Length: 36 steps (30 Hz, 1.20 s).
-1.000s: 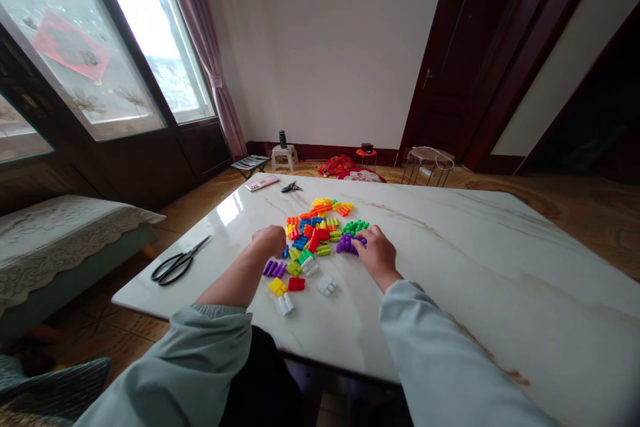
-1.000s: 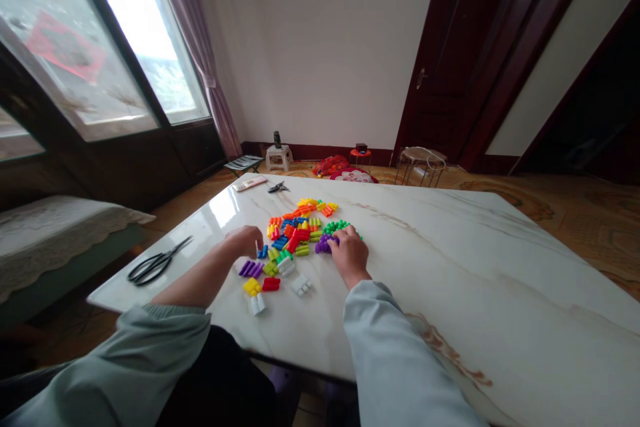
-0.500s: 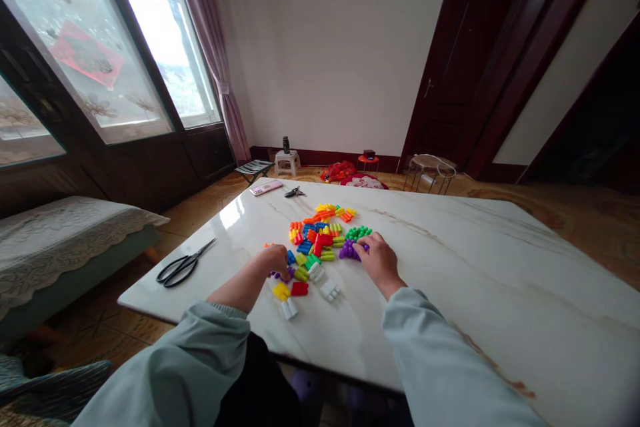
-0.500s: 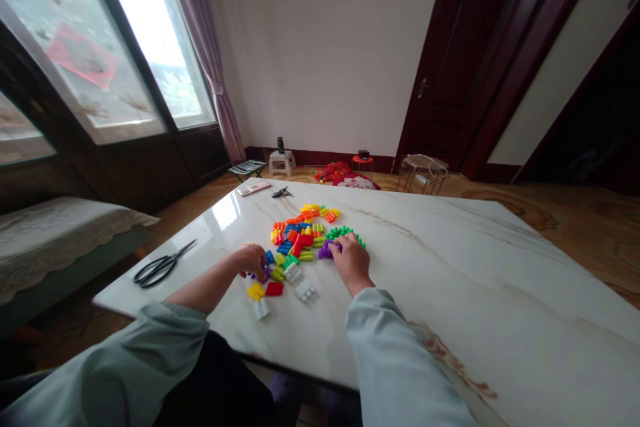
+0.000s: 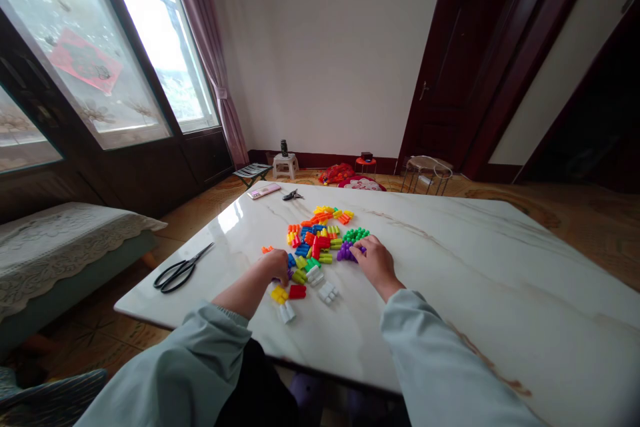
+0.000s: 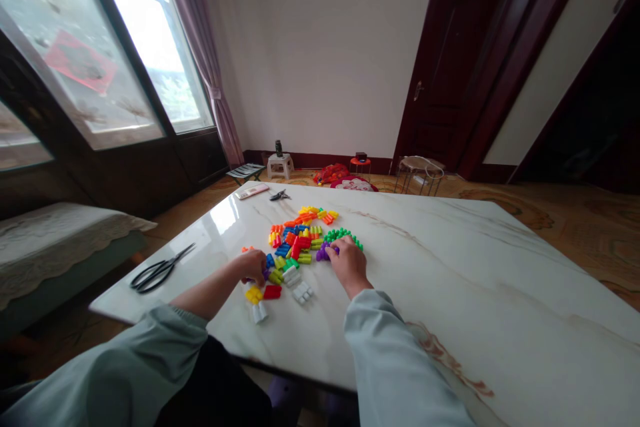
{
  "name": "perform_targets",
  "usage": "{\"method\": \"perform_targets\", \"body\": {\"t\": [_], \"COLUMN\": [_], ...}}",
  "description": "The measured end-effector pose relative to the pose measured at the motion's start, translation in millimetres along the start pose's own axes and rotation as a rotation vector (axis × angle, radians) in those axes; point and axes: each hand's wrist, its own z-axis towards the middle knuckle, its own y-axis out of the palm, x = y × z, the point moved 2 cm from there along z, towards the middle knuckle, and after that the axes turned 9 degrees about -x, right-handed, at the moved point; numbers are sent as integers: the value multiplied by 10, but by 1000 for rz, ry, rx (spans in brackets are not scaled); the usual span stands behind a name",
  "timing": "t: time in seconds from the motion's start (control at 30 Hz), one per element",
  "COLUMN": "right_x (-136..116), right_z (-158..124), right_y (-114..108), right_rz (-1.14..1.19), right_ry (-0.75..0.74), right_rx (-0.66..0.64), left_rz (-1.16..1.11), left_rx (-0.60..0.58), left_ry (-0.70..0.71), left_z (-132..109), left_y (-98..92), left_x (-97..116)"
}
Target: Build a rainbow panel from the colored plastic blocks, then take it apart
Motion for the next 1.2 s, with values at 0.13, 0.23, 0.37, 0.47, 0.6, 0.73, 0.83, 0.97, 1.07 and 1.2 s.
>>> {"method": "perform_targets", "body": {"t": [0.13,0.23,0.37,0.47,0.6,0.73,0.83,0.97,1.07,1.2], "right_x": [-17,-78,-238,-345,-339,-290,-282,-161,85,464], "right_z": [6,27,50,44,40,24,2,10,28,16], "right_y": [-13,10,78,106,64,12,-37,-136,-201,-216], "right_rz": [31,129,428,628,644,549,454,470,510,351], "right_ry": [-9,-18,-54,-104,-125,-131,-90,80,191,242], "right_rx": [1,1,-100,-208,-137,-101,-106,-96,-6,84], "left_rz": [-77,-415,-939,-1122,-1160,-1193,-1200,-1204,-1070,-869], "left_rx": [-30,-81,-330,-375,-416,-440,-454,-309,-188,-92], "left_ry": [-49,34,330,463,550,588,596,514,435,392], "left_z": [-7,-80,-215,-261,-246,-221,-183,-40,73,137], "left_y": [-67,-124,-55,36,134,172,198,237,266,278], "left_x": [21,129,489,762,966,1004,1006,983,944,897]}}
